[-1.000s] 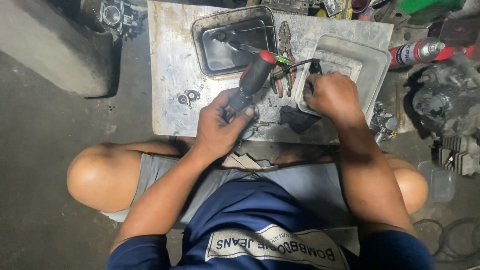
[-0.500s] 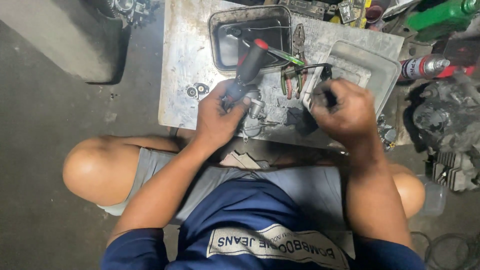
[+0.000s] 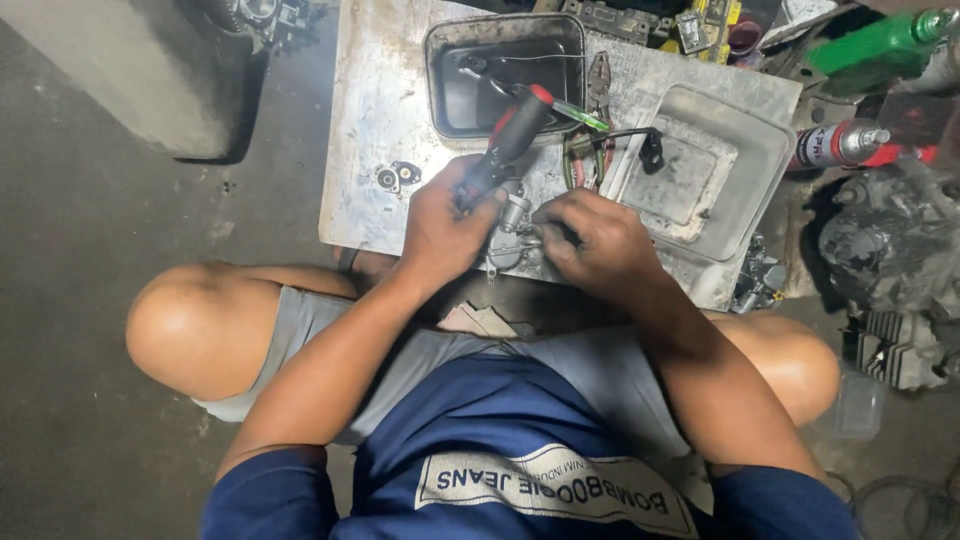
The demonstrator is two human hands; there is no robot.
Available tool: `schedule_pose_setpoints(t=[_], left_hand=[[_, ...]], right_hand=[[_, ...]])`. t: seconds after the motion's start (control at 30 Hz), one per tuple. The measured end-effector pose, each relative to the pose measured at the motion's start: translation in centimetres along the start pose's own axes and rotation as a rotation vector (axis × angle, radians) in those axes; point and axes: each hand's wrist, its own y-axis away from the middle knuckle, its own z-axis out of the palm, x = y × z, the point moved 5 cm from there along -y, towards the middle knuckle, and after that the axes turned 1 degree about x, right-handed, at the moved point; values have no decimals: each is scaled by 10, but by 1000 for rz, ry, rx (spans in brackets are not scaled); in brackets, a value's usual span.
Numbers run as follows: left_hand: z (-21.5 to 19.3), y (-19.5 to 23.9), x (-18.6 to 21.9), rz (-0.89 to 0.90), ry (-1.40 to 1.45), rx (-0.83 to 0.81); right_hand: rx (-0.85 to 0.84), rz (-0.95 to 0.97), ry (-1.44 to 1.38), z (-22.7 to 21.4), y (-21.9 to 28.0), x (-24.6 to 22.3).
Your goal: Disassembling and inspecting a motorcycle carburetor using a screwdriver on a metal tray
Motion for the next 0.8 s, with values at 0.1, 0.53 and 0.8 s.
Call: schedule_pose_setpoints(t=[0.1, 0.53, 0.8], left_hand=[[0, 0, 0, -8, -11, 10], [3, -1, -16, -10, -36, 26], [5, -1, -18, -7, -44, 17]], right_hand=[[-2, -38, 31, 4, 0, 3], [-35, -168, 166, 16, -7, -15], [-127, 63, -18, 18, 2, 6]])
